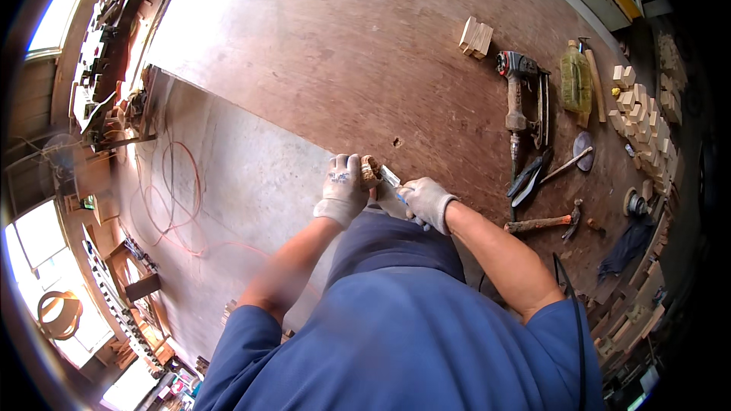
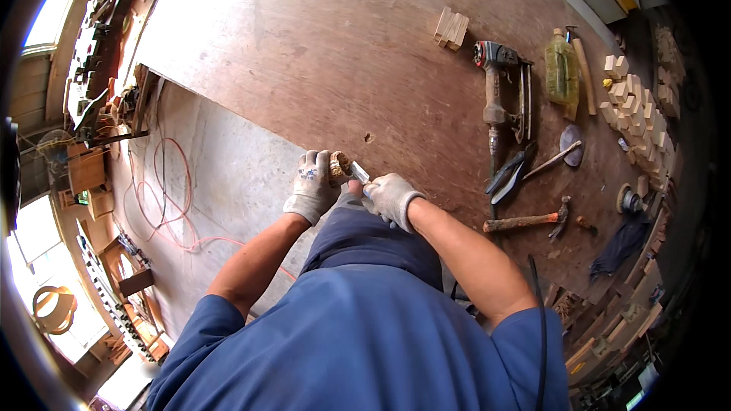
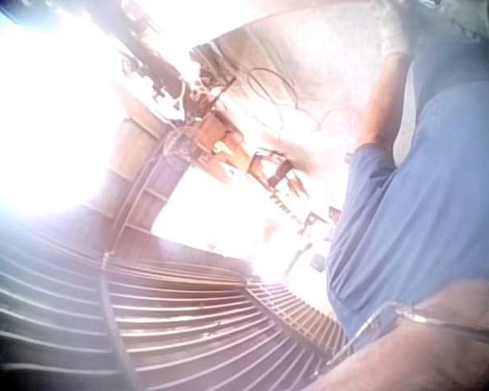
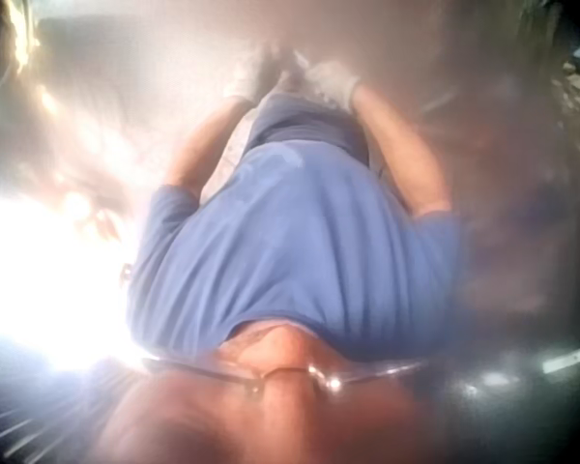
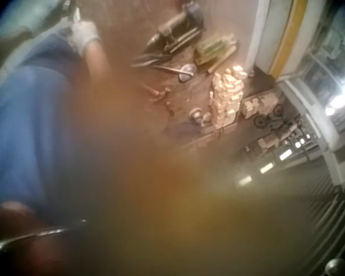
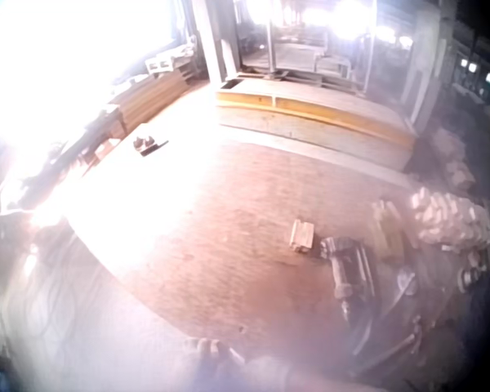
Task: The person uses a chisel and a hammer to carve and shape a small, round wooden object on a workbench. They repeatedly strike the chisel to remove wood shavings and refine the object's surface.
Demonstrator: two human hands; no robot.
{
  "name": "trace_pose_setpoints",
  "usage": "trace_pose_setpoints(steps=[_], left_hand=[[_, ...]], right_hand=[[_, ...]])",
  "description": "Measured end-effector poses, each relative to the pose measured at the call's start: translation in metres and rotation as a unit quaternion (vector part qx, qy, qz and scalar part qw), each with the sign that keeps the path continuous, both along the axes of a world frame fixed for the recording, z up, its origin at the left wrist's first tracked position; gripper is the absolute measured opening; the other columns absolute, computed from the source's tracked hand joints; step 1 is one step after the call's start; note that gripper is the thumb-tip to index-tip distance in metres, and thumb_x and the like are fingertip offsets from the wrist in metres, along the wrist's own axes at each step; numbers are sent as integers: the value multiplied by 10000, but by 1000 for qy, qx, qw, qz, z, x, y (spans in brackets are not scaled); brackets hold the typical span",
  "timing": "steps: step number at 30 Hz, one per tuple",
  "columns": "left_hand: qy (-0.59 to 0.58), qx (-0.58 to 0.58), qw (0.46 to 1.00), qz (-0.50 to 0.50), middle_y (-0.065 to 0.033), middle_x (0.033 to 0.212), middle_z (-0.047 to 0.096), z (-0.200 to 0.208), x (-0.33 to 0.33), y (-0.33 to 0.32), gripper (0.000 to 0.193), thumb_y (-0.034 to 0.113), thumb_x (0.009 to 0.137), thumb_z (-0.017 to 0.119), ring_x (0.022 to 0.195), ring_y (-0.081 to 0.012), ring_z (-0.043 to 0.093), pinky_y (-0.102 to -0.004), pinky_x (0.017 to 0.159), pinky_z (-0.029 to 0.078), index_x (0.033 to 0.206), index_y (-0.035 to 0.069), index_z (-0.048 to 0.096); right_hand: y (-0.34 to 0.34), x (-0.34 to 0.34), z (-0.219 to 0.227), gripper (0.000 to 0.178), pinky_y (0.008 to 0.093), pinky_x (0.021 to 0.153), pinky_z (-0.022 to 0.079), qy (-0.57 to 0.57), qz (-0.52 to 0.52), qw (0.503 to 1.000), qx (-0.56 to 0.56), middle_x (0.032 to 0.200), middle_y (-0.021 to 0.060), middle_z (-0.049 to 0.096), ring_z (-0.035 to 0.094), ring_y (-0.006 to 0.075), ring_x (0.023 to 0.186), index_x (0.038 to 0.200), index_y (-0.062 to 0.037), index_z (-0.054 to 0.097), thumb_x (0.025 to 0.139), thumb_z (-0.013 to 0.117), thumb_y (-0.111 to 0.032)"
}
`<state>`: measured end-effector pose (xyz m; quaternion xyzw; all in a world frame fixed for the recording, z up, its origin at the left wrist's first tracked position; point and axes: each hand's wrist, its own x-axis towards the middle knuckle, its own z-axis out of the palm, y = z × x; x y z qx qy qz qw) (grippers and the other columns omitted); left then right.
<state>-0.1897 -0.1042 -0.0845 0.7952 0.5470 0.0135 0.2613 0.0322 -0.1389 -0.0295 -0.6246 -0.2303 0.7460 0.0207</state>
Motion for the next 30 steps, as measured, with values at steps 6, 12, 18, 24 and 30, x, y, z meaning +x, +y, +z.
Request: trace_pose_setpoints(steps=[6,12,18,24,30], left_hand=[[-36,8,999,-15,-222,1206,602,-7,-3,8,576,132,744,846,1155,-459,581,-531,984,525,1238,48,561],[-59,5,998,-20,-226,1207,604,-11,-4,17,585,153,723,869,1149,-458,582,-534,976,525,1213,39,570],[-26,-17,999,-18,-218,1222,591,-5,-8,14,622,251,714,887,1171,-448,571,-528,975,526,1203,33,570],[-79,26,996,-16,-229,1133,604,-7,-6,17,470,131,784,798,1068,-462,586,-543,899,525,1198,67,587],[-86,19,996,12,-235,1148,604,-12,-8,10,498,130,783,811,1079,-467,594,-533,907,528,1223,71,585]], right_hand=[[-5,-1,-6,294,351,437,460,-7,0,998,62,693,14,617,544,151,496,962,-83,700,1084,523,-284],[-13,1,-32,285,346,574,492,-37,36,977,208,712,14,641,603,145,591,961,-68,735,1058,553,-265],[8,-1,-9,274,397,661,566,14,40,999,29,762,114,689,656,199,645,1152,-36,731,1067,576,-244],[-10,-14,-35,332,503,719,595,-262,359,813,376,935,200,774,769,370,881,1292,-59,632,1062,498,-257],[-22,-7,-35,297,501,782,596,-260,296,827,401,1036,218,769,767,377,899,1179,-77,681,1040,532,-294]])
